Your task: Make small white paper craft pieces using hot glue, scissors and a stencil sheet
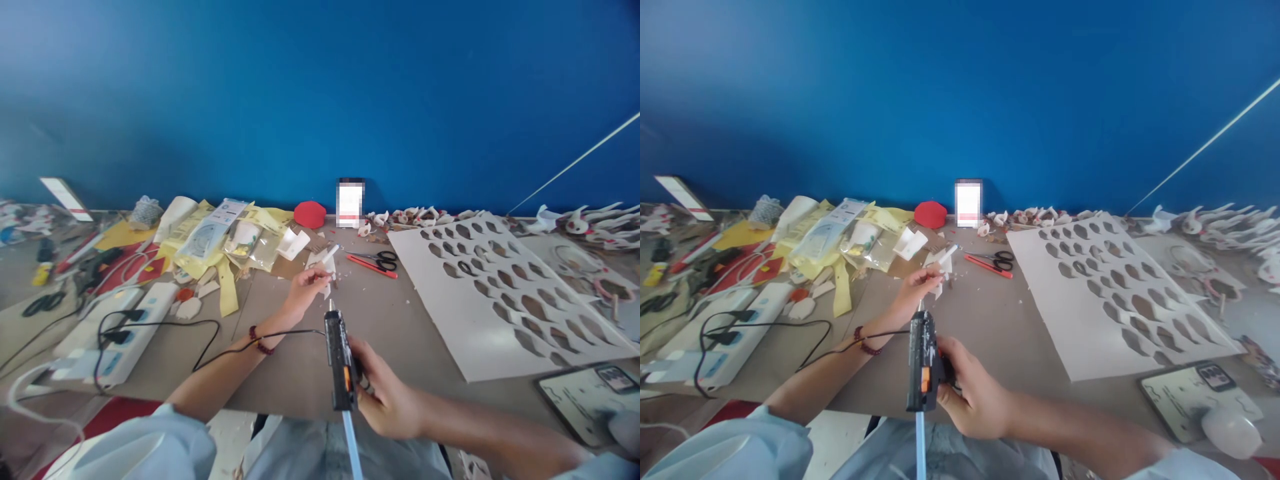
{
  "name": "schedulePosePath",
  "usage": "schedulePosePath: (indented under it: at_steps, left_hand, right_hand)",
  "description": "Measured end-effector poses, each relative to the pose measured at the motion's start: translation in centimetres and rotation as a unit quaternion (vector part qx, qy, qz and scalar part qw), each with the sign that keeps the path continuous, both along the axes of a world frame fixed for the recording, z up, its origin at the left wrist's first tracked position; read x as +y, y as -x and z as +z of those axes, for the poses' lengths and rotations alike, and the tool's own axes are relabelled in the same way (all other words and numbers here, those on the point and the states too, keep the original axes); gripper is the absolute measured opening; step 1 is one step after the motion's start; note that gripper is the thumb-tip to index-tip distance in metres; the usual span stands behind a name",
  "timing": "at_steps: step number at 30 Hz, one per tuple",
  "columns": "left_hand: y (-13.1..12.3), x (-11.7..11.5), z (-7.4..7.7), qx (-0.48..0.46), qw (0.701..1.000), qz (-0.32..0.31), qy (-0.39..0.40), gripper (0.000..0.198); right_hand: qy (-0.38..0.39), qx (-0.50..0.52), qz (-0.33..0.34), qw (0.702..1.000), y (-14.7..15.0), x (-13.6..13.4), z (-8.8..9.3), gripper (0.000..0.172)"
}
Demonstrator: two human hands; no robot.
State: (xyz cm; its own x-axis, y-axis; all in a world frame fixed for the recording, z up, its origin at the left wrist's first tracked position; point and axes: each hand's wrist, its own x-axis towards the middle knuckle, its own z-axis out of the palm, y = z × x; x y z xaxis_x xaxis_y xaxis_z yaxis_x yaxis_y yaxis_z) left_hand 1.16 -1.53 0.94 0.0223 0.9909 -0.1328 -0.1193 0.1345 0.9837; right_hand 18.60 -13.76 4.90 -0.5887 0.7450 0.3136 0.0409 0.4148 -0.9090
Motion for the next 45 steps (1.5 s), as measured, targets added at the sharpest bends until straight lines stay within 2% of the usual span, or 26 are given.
schedulePosePath:
  at_steps: [8, 11, 15, 18, 23, 26, 32, 37, 45]
  left_hand:
    - [-0.1, -0.1, 0.1, 0.001, 1.0, 0.003, 0.0, 0.018]
    - [-0.1, -0.1, 0.2, 0.004, 1.0, 0.005, -0.004, 0.018]
    - [-0.1, -0.1, 0.3, -0.003, 1.0, 0.005, -0.006, 0.017]
    - [-0.1, -0.1, 0.5, -0.003, 1.0, 0.004, -0.027, 0.018]
    - [-0.1, -0.3, 0.9, 0.001, 0.999, 0.003, -0.053, 0.022]
    - [-0.1, -0.3, 0.9, -0.003, 0.999, -0.001, -0.046, 0.023]
    - [0.0, -0.3, 1.0, -0.008, 0.998, -0.003, -0.07, 0.023]
    - [0.0, -0.2, 1.1, 0.005, 0.997, 0.005, -0.08, 0.02]
    - [-0.1, -0.2, 1.1, 0.017, 0.998, 0.009, -0.065, 0.017]
  right_hand:
    - [-0.011, 0.0, -0.008, 1.0, 0.0, 0.1, -0.3, 0.04]
    - [0.011, 0.009, -0.003, 1.0, 0.1, 0.1, -0.3, 0.04]
    - [0.085, 0.037, -0.004, 0.996, 0.1, 0.4, -0.5, 0.043]
    - [0.159, 0.088, 0.019, 0.983, 0.0, 1.4, -0.8, 0.045]
    - [0.285, 0.224, 0.009, 0.932, -0.3, 3.9, -1.1, 0.043]
    - [0.317, 0.259, -0.006, 0.912, -0.6, 5.1, -1.3, 0.041]
    - [0.351, 0.236, -0.033, 0.906, -1.2, 6.5, -2.3, 0.033]
    - [0.359, 0.196, -0.081, 0.909, -1.2, 7.1, -3.0, 0.035]
    - [0.363, 0.173, -0.104, 0.91, -1.0, 7.2, -3.4, 0.038]
